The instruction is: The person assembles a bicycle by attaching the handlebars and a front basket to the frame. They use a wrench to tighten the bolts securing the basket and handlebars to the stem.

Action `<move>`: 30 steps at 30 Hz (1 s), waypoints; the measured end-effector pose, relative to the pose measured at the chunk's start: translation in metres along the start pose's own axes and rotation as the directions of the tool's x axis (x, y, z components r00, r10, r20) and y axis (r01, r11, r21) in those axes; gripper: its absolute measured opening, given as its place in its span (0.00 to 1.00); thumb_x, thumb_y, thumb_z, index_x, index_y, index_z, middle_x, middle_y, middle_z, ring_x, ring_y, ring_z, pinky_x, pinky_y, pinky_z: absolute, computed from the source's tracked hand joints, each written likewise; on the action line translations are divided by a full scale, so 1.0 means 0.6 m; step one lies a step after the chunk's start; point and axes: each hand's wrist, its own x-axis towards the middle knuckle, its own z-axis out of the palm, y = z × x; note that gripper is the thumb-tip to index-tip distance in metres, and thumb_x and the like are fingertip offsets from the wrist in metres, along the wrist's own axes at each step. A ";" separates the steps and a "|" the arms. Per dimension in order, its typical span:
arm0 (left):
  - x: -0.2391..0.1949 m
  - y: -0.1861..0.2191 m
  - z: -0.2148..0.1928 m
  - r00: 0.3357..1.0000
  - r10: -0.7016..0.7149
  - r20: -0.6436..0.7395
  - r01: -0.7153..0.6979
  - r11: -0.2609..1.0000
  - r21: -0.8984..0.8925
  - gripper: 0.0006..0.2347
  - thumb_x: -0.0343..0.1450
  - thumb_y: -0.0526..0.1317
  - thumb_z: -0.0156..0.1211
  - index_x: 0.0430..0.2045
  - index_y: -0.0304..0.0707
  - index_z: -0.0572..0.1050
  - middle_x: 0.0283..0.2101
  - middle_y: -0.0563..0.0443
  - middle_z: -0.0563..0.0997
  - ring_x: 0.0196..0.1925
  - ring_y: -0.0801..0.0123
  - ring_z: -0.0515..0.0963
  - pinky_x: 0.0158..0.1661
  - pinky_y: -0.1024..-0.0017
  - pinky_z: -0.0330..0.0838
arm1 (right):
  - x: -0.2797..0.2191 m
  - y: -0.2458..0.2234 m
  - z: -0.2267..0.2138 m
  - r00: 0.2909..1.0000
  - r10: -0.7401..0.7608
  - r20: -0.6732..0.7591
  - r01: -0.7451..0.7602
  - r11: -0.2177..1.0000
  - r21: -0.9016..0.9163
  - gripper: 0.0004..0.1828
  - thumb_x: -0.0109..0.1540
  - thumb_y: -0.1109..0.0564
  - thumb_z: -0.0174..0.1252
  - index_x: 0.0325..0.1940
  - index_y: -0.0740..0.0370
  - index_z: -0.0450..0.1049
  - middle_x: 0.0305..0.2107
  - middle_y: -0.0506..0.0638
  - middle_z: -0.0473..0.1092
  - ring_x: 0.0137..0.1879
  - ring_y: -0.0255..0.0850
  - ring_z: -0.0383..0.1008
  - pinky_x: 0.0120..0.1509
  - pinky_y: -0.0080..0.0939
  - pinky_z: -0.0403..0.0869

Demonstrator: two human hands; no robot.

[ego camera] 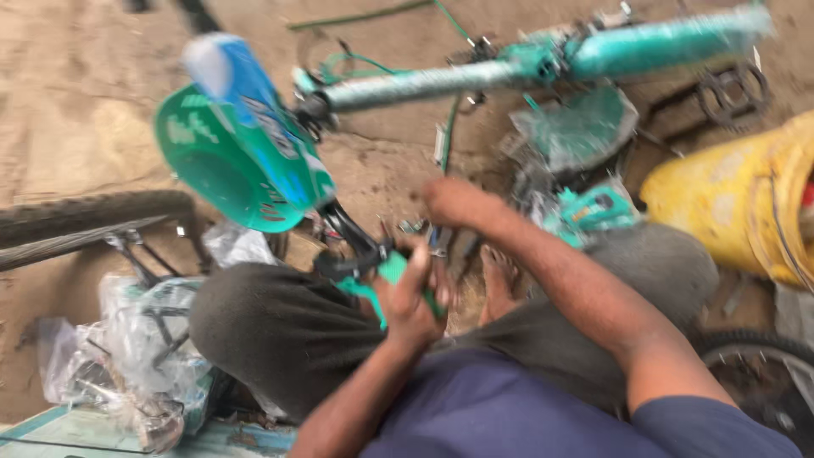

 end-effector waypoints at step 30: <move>0.148 0.164 0.037 0.922 0.187 0.339 -0.303 0.893 0.333 0.26 0.76 0.52 0.61 0.58 0.23 0.69 0.34 0.48 0.77 0.31 0.70 0.78 0.33 0.74 0.74 | 0.303 -0.027 -0.164 0.424 -0.247 -0.871 0.120 0.969 -0.216 0.36 0.48 0.53 0.77 0.55 0.60 0.68 0.47 0.56 0.65 0.53 0.55 0.67 0.54 0.58 0.63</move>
